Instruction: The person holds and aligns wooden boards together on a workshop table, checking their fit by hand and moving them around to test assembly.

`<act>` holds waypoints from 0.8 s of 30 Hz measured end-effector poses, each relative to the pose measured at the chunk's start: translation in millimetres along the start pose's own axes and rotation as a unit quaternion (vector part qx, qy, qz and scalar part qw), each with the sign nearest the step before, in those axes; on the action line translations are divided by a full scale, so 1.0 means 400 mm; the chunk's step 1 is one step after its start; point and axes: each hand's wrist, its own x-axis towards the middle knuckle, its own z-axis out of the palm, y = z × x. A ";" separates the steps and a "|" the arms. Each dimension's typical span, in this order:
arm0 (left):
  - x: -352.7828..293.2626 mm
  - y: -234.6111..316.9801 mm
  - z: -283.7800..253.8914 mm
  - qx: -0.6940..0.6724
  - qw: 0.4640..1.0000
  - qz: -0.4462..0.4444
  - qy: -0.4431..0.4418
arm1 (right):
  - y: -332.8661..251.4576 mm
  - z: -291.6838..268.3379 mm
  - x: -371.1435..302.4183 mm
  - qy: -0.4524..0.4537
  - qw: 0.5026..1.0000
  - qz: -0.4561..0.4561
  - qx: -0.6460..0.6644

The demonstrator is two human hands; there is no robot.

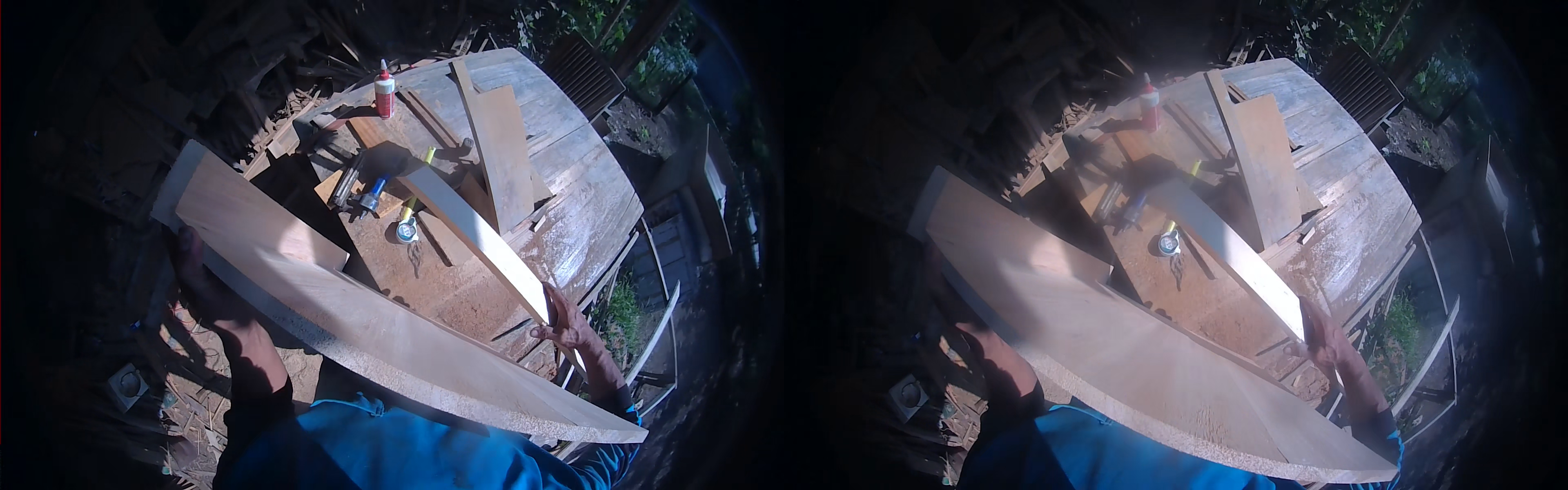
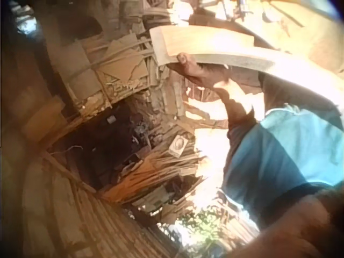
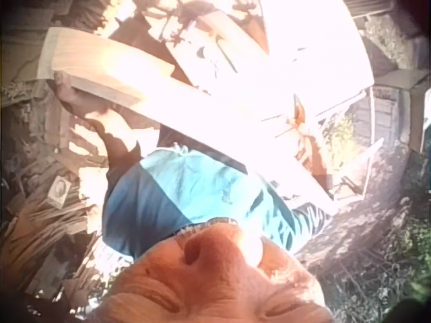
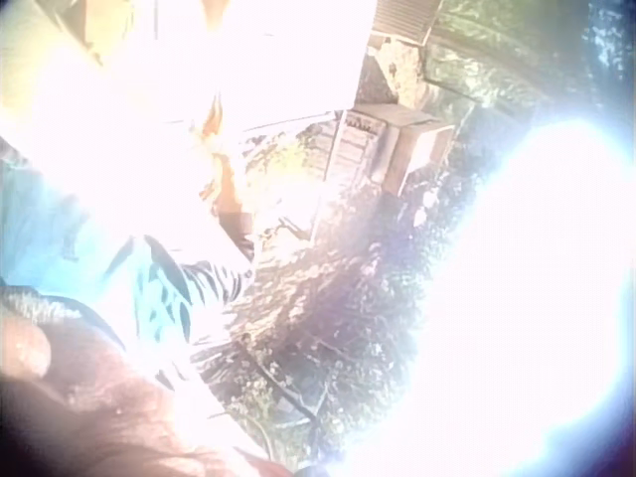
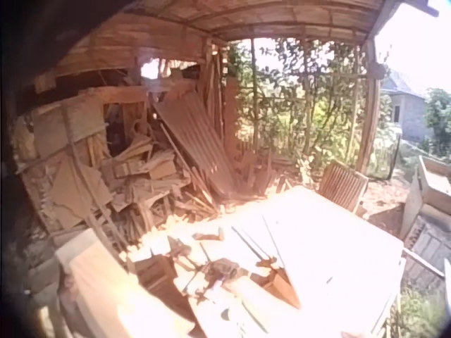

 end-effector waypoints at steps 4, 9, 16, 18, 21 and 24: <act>0.002 -0.022 0.014 -0.190 0.952 -0.238 0.023 | -0.168 -0.145 -0.065 0.075 0.996 0.006 0.057; 0.024 0.046 0.055 -0.046 0.974 -0.214 0.053 | -0.326 -0.209 -0.100 0.169 0.983 -0.015 0.072; 0.064 0.117 0.075 -0.184 0.943 -0.276 0.035 | -0.585 -0.227 -0.156 0.210 0.930 0.034 -0.300; 0.075 0.134 0.085 -0.216 0.928 -0.302 0.044 | -0.623 -0.215 -0.173 0.219 0.921 -0.013 -0.322; 0.091 0.165 0.102 -0.204 0.939 -0.272 0.046 | -0.671 -0.202 -0.192 0.201 0.914 -0.047 -0.350; 0.099 0.190 0.109 -0.250 0.913 -0.314 0.074 | -0.725 -0.175 -0.196 0.178 0.915 -0.108 -0.346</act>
